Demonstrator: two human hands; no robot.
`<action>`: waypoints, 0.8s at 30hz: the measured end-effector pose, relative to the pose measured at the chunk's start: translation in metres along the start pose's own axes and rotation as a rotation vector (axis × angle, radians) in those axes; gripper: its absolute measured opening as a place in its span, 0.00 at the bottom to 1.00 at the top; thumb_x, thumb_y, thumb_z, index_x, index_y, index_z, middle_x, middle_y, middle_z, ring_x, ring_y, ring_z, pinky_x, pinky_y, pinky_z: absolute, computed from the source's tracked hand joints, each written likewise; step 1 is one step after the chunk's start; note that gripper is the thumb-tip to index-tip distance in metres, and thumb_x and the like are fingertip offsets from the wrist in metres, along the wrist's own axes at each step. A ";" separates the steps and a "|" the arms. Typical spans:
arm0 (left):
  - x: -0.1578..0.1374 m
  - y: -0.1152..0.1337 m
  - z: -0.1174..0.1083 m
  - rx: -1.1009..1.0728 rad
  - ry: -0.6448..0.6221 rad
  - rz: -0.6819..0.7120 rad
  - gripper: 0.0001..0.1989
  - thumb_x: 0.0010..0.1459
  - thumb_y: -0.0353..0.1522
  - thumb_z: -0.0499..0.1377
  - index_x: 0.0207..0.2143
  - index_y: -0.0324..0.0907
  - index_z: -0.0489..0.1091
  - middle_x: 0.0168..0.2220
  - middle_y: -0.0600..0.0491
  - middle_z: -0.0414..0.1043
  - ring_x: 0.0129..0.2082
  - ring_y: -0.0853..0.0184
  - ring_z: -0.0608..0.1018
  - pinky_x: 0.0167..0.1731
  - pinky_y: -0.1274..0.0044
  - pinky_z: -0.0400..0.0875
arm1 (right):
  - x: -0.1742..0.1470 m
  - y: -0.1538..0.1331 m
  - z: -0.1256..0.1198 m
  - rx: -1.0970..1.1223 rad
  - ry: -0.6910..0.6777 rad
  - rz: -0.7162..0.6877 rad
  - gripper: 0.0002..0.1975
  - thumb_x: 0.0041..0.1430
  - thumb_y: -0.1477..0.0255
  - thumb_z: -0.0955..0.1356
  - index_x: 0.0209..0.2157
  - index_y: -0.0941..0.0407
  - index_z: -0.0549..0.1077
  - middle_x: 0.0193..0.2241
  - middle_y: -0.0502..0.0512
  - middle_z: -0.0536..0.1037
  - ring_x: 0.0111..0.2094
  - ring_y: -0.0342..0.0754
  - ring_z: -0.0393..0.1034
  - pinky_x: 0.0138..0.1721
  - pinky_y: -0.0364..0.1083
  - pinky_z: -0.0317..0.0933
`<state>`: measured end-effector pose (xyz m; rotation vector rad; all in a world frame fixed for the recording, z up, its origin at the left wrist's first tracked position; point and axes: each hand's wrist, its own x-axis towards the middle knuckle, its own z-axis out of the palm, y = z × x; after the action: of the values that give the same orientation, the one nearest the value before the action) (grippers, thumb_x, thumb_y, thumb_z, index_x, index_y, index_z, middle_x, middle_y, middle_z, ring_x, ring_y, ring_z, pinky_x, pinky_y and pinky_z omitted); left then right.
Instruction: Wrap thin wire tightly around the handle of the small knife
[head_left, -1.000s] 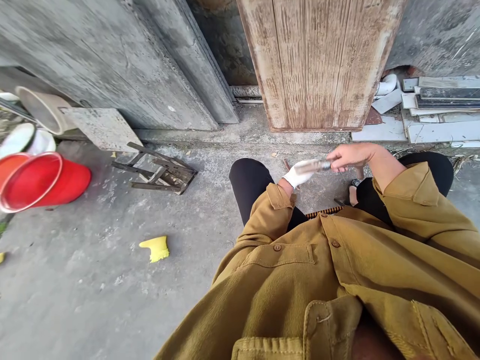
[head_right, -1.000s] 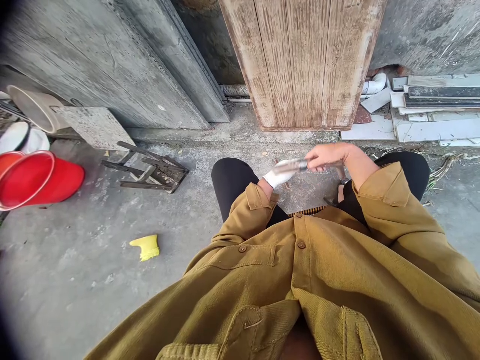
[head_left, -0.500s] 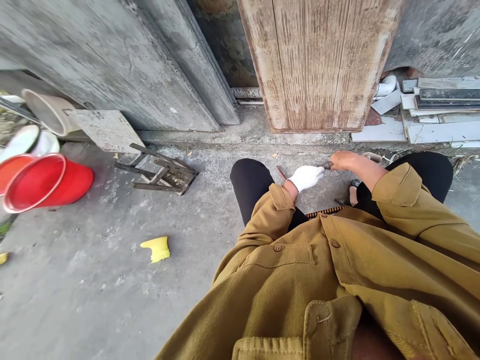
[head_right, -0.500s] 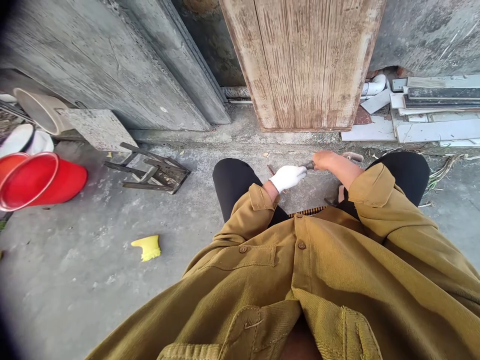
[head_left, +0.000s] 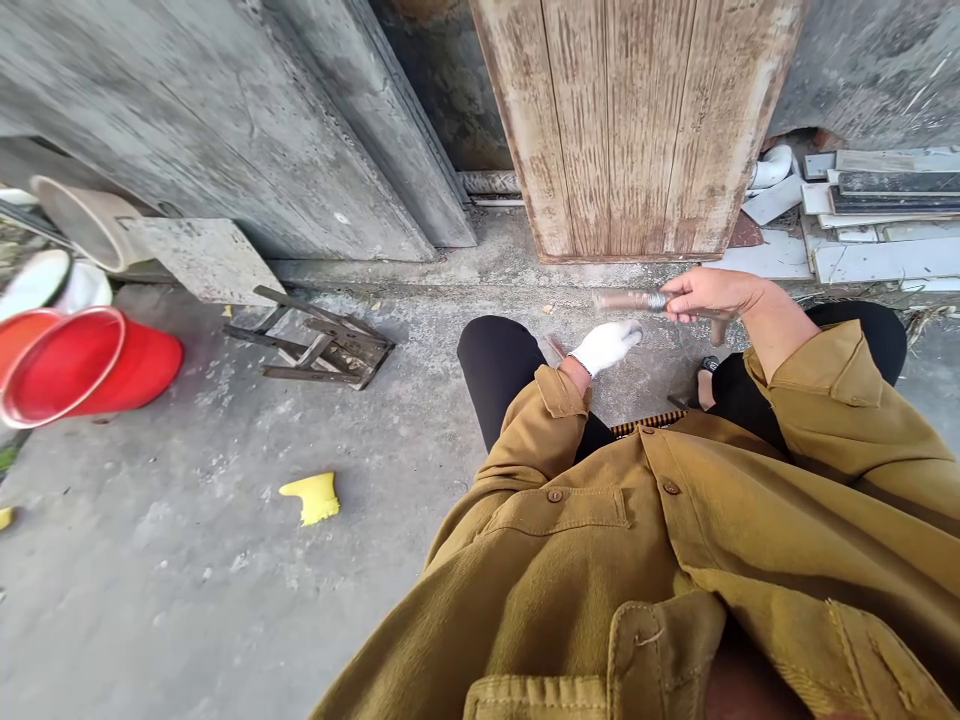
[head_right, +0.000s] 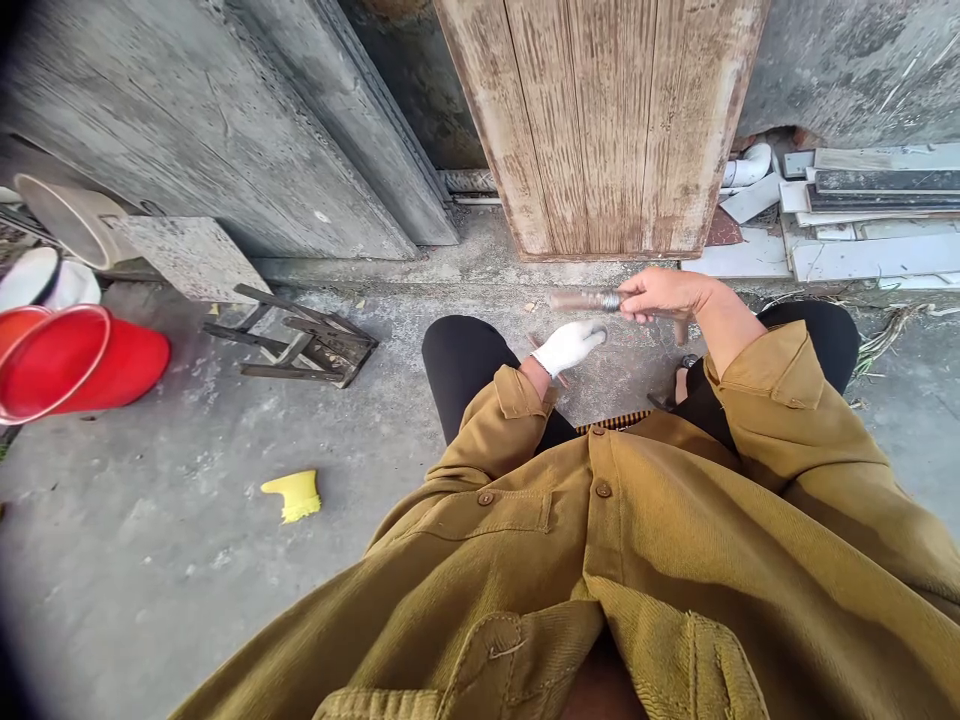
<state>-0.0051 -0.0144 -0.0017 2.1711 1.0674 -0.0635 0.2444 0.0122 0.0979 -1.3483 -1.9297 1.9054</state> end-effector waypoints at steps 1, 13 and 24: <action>0.000 0.001 0.001 0.014 0.012 -0.004 0.26 0.81 0.45 0.44 0.68 0.46 0.71 0.58 0.43 0.82 0.55 0.52 0.78 0.58 0.58 0.68 | 0.001 0.000 0.000 0.075 0.099 -0.009 0.15 0.60 0.62 0.78 0.31 0.57 0.75 0.30 0.53 0.76 0.29 0.42 0.67 0.33 0.43 0.64; 0.001 0.017 0.014 0.247 -0.009 0.050 0.22 0.81 0.41 0.45 0.64 0.48 0.73 0.51 0.42 0.84 0.51 0.53 0.80 0.52 0.61 0.70 | 0.050 0.015 0.028 -0.750 0.366 0.431 0.14 0.74 0.66 0.70 0.48 0.63 0.80 0.47 0.71 0.83 0.45 0.58 0.78 0.42 0.49 0.67; -0.006 0.005 -0.015 0.097 0.028 -0.078 0.26 0.81 0.43 0.43 0.67 0.45 0.72 0.60 0.43 0.81 0.58 0.52 0.76 0.60 0.58 0.66 | 0.042 0.022 0.037 -0.603 -0.411 0.459 0.10 0.59 0.66 0.78 0.32 0.57 0.78 0.24 0.50 0.74 0.28 0.46 0.69 0.37 0.47 0.62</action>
<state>-0.0093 -0.0114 0.0143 2.2218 1.1868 -0.1226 0.2075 0.0070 0.0510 -1.7892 -2.7612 1.9921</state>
